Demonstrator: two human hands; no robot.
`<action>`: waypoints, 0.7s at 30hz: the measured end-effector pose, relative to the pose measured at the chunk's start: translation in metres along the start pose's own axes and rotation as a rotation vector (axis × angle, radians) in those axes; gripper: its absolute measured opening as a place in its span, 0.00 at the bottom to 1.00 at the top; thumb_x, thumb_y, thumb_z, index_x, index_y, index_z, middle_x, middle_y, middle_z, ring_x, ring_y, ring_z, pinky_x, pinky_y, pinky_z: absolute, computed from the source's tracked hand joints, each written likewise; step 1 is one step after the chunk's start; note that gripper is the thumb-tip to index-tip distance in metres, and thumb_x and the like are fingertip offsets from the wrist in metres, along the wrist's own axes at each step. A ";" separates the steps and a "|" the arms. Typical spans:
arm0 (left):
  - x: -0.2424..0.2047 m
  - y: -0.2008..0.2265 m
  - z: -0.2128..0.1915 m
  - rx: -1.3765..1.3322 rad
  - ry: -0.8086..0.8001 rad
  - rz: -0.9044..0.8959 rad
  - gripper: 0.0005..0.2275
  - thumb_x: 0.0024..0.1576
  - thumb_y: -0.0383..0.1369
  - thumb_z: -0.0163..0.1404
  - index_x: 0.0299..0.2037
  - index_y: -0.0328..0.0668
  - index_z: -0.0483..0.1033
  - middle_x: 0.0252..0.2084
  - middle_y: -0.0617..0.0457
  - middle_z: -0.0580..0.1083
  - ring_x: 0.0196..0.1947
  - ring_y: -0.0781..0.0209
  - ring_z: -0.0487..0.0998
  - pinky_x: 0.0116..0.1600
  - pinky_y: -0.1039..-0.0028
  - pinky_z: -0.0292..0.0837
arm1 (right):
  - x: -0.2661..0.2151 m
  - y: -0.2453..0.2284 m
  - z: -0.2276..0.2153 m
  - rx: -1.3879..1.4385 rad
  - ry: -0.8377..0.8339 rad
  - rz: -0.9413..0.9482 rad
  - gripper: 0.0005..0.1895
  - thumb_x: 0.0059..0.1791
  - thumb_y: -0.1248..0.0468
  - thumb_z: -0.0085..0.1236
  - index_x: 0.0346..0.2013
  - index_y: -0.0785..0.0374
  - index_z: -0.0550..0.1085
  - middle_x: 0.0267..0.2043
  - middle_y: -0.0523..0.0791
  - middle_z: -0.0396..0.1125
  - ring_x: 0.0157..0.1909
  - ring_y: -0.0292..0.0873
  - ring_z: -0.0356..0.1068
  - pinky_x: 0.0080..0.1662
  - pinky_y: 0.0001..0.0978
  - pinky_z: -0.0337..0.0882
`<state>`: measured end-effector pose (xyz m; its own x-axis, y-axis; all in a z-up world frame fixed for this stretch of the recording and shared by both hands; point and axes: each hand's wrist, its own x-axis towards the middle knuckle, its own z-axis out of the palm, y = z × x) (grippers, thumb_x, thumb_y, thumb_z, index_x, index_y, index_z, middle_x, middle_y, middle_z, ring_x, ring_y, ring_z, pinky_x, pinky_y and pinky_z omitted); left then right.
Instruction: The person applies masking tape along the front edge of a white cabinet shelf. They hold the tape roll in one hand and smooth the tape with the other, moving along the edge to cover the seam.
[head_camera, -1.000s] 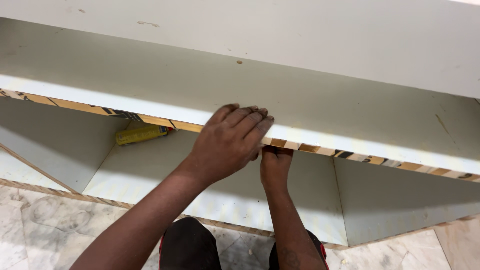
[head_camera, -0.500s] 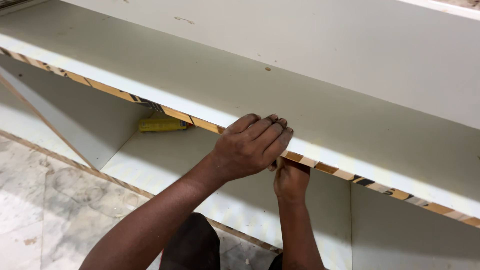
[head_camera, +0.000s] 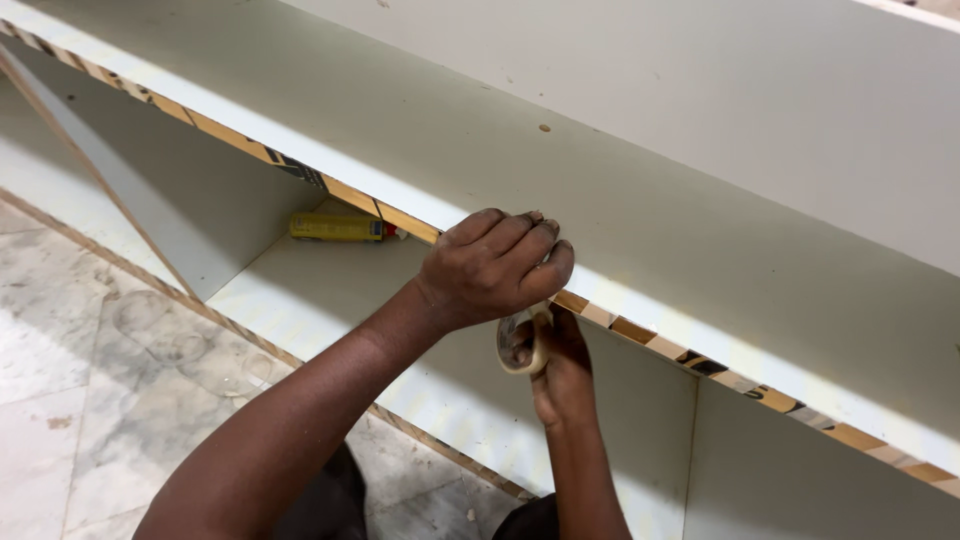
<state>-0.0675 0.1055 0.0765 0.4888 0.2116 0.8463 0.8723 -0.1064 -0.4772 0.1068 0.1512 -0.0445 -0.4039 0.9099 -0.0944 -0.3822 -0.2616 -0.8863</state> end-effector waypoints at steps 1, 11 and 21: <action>-0.001 0.000 0.000 -0.004 -0.023 0.005 0.05 0.69 0.33 0.52 0.49 0.48 0.70 0.44 0.54 0.77 0.46 0.63 0.80 0.48 0.73 0.74 | -0.006 0.004 0.003 -0.022 0.006 0.013 0.29 0.49 0.71 0.46 0.66 0.64 0.62 0.47 0.47 0.68 0.40 0.37 0.69 0.41 0.31 0.72; -0.005 -0.029 -0.035 -0.752 -0.193 -0.175 0.22 0.53 0.26 0.54 0.60 0.39 0.70 0.58 0.43 0.74 0.58 0.48 0.76 0.61 0.60 0.74 | -0.053 0.048 0.038 -0.220 -0.033 -0.253 0.42 0.49 0.66 0.59 0.75 0.67 0.52 0.49 0.53 0.67 0.37 0.39 0.69 0.34 0.31 0.69; -0.061 -0.061 -0.091 -1.259 -0.431 -0.440 0.12 0.58 0.41 0.59 0.37 0.39 0.77 0.41 0.52 0.76 0.44 0.54 0.77 0.45 0.62 0.75 | -0.120 0.046 0.113 -0.771 0.135 -0.668 0.49 0.51 0.67 0.59 0.79 0.67 0.40 0.83 0.53 0.35 0.77 0.50 0.49 0.62 0.43 0.64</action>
<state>-0.1490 0.0110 0.0755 0.3353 0.7085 0.6210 0.4882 -0.6944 0.5287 0.0434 -0.0070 -0.0229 -0.1900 0.8350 0.5165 0.1624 0.5455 -0.8222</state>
